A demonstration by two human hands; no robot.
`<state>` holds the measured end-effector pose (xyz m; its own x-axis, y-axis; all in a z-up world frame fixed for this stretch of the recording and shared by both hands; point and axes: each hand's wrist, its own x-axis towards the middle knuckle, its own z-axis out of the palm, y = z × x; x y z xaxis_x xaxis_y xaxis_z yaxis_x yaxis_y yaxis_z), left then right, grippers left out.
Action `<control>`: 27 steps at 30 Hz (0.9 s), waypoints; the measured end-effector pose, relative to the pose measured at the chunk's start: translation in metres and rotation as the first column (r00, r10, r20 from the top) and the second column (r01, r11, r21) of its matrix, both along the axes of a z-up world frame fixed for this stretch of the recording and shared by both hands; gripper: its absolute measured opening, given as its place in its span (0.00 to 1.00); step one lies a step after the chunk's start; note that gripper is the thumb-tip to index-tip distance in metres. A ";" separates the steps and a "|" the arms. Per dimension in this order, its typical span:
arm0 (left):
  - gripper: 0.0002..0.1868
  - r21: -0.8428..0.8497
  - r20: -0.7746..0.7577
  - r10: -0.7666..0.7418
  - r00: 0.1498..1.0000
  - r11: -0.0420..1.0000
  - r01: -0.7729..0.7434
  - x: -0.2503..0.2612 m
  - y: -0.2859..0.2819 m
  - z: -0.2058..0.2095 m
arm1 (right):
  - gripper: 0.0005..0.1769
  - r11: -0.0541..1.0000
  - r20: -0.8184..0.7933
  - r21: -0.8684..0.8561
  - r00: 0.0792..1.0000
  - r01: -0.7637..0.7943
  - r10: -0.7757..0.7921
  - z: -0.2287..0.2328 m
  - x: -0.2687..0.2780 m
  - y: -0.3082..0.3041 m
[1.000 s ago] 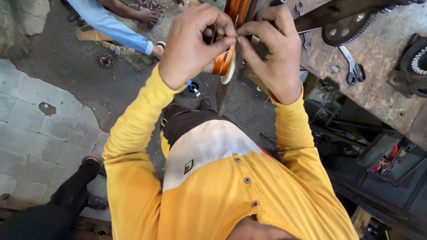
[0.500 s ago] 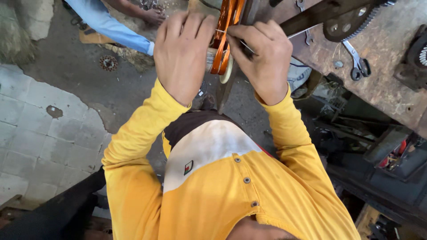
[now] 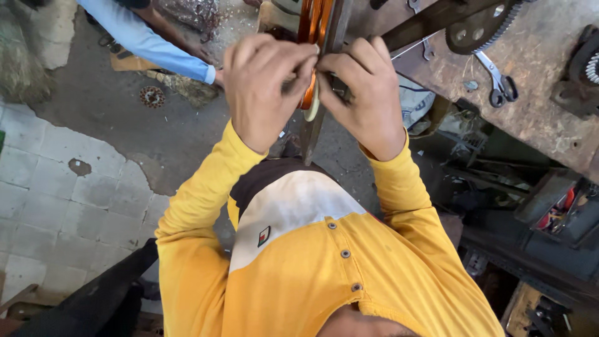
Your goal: The person winds orange wire onto a small cylindrical bobbin using a hand-cranked machine. They repeatedly feed the wire, crank the handle, and trim excess wire with scissors. The process is repeated multiple times to build up layers of wire on the bobbin.
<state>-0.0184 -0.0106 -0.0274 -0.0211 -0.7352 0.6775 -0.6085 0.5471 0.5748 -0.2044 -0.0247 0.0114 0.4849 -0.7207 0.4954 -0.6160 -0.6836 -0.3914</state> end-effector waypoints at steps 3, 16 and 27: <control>0.10 -0.076 0.156 0.042 0.987 0.997 -0.030 0.005 0.004 0.004 | 0.14 1.000 0.042 0.003 0.999 -0.011 0.011 0.001 -0.004 -0.001; 0.12 0.236 -0.358 -0.386 0.850 0.844 0.482 0.024 -0.041 -0.012 | 0.10 0.998 0.087 -0.017 0.994 -0.059 0.060 -0.005 -0.011 -0.022; 0.10 0.181 0.095 -0.018 0.995 0.983 0.000 0.054 -0.012 0.000 | 0.11 1.000 0.050 -0.001 0.998 -0.024 0.024 -0.017 -0.007 -0.026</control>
